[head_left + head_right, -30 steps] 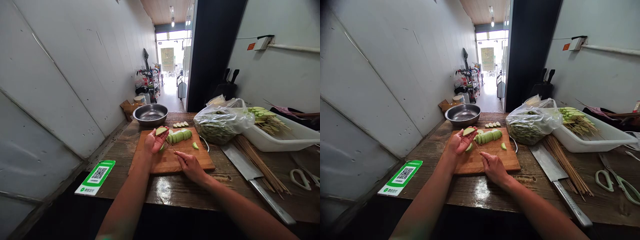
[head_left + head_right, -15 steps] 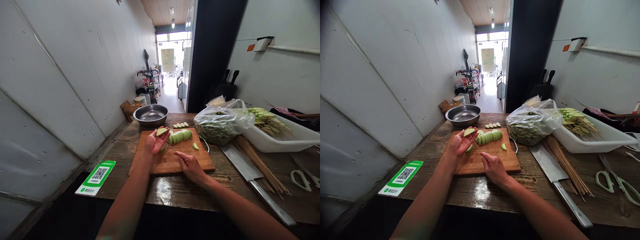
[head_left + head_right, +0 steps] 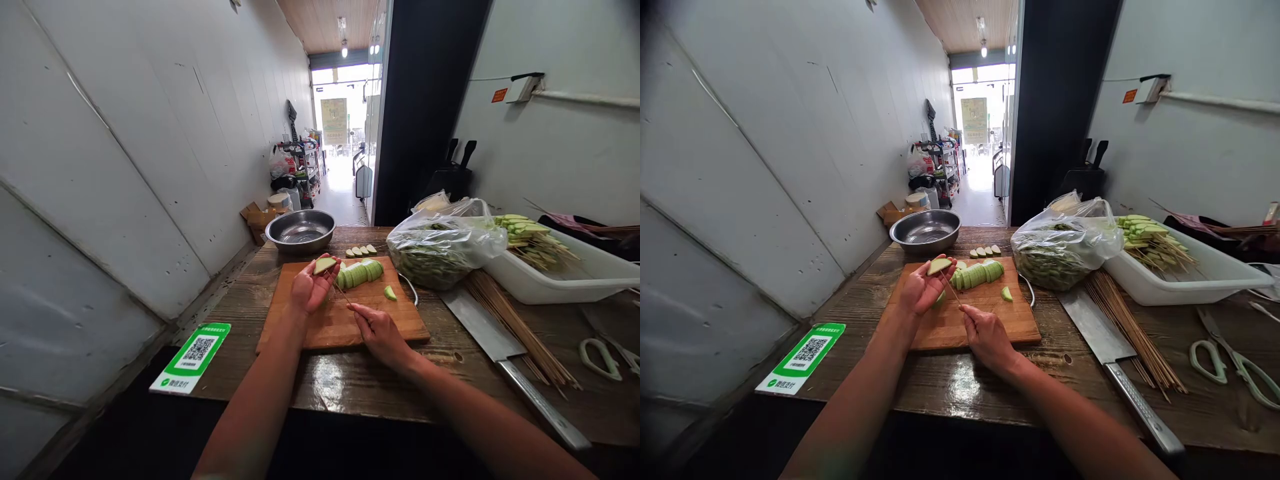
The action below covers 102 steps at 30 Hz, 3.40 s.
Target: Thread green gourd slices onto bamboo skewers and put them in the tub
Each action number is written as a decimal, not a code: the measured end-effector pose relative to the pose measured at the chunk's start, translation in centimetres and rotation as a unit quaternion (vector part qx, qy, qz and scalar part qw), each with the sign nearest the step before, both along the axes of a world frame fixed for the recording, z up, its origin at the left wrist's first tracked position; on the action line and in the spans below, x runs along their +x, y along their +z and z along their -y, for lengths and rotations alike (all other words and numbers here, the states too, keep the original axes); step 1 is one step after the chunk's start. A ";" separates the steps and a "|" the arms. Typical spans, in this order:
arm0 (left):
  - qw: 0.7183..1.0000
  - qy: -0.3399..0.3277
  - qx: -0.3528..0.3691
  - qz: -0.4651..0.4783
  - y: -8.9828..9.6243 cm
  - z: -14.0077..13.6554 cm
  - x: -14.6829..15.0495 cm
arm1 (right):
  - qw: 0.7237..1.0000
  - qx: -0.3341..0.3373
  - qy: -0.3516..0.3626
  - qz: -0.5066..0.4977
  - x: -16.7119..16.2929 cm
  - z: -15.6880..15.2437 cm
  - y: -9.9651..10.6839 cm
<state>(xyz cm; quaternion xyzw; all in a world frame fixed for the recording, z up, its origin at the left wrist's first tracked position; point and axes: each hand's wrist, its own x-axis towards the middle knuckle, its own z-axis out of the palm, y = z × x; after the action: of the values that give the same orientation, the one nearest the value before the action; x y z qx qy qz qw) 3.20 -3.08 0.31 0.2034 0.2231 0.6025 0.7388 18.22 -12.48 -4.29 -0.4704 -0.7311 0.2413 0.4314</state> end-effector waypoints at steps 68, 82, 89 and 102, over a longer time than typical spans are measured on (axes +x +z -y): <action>0.994 -0.044 0.026 -0.093 -1.6 1.6 1.7 | 1.000 -0.006 -0.010 -0.005 0.2 0.0 0.5; 0.989 -0.088 0.059 -0.106 -2.4 2.9 4.4 | 0.998 0.034 -0.058 -0.019 0.8 -1.5 0.6; 0.976 -0.180 0.047 -0.113 -2.5 3.6 4.3 | 0.998 0.014 -0.066 0.011 1.6 -1.7 0.2; 0.988 -0.138 0.007 -0.074 -2.5 3.6 4.4 | 0.998 0.049 -0.041 0.011 1.6 -1.6 -0.2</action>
<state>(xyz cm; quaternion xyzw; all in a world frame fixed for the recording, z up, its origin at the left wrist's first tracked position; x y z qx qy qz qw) 7.59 -6.66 -2.17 0.2813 0.2434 0.4798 0.7946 19.86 -10.86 -4.49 -0.4809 -0.7268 0.1822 0.4552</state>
